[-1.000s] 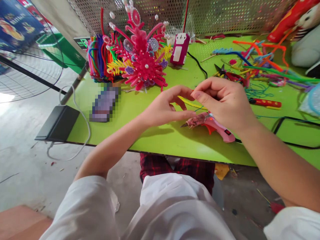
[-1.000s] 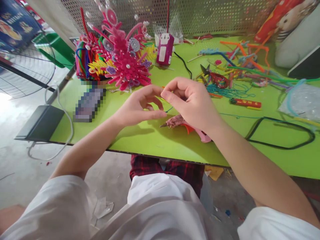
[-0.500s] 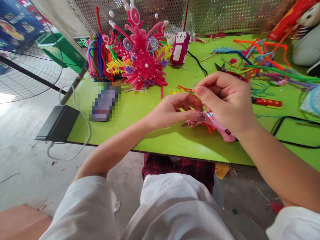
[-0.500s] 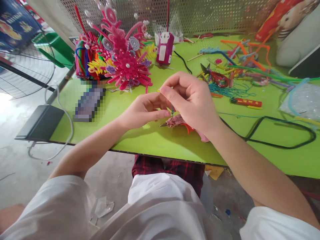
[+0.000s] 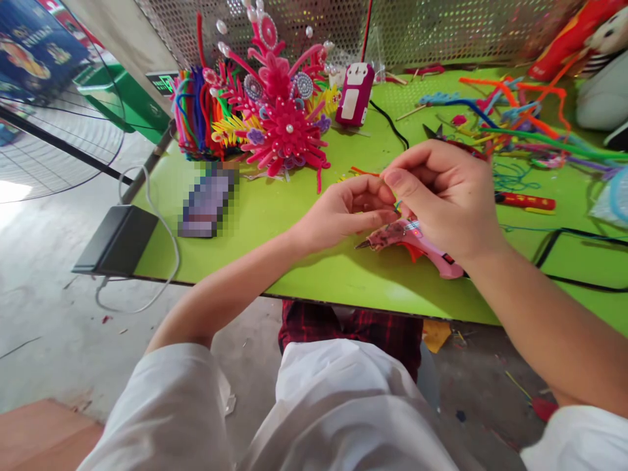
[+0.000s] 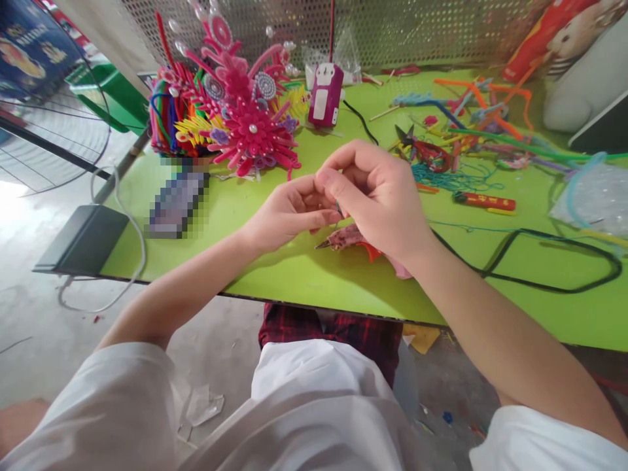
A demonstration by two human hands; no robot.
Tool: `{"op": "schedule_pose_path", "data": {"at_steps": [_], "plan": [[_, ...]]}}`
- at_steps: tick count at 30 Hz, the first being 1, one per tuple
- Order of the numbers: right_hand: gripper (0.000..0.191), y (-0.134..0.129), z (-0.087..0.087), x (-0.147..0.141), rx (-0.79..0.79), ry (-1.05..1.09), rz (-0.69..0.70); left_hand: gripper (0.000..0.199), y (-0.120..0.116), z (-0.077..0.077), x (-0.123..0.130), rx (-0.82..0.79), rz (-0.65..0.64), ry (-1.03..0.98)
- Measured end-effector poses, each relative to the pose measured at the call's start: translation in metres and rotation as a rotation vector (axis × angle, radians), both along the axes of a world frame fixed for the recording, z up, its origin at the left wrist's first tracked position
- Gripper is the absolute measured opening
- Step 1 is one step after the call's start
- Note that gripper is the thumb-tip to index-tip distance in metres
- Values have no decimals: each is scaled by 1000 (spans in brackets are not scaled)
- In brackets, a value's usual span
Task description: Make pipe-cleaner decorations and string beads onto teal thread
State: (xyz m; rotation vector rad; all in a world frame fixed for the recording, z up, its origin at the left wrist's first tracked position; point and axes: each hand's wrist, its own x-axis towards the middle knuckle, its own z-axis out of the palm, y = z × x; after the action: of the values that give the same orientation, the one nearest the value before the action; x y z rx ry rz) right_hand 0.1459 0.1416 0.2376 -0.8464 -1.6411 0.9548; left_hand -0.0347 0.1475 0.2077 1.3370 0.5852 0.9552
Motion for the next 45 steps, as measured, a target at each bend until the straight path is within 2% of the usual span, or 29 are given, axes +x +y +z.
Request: {"op": "schedule_pose_path", "data": {"at_steps": [4, 7, 10, 14, 19, 27, 34, 38, 41, 45], "plan": [[18, 5, 1, 7, 91, -52, -69, 22, -3, 6, -2, -20, 67, 19], [17, 6, 4, 16, 176, -250, -126, 20, -2, 9, -4, 0, 183, 64], [8, 6, 7, 20, 267, -455, -113, 19, 1, 13, -8, 45, 295, 133], [10, 4, 8, 16, 368, -543, -135, 19, 4, 16, -11, 90, 357, 193], [13, -1, 10, 13, 312, -574, -209, 19, 5, 17, -13, 140, 371, 172], [6, 3, 7, 17, 304, -459, -171, 14, 13, 9, -18, 229, 364, 157], [0, 2, 6, 15, 272, -497, -133, 21, 13, 9, -20, 243, 340, 180], [11, 3, 5, 14, 238, -450, -85, 22, 10, 11, -20, 266, 339, 207], [11, 3, 5, 12, 185, -444, -54, 22, 9, 12, -19, 271, 339, 213], [13, 1, 4, 11, 158, -490, -82, 23, 6, 16, -19, 256, 384, 277]]}}
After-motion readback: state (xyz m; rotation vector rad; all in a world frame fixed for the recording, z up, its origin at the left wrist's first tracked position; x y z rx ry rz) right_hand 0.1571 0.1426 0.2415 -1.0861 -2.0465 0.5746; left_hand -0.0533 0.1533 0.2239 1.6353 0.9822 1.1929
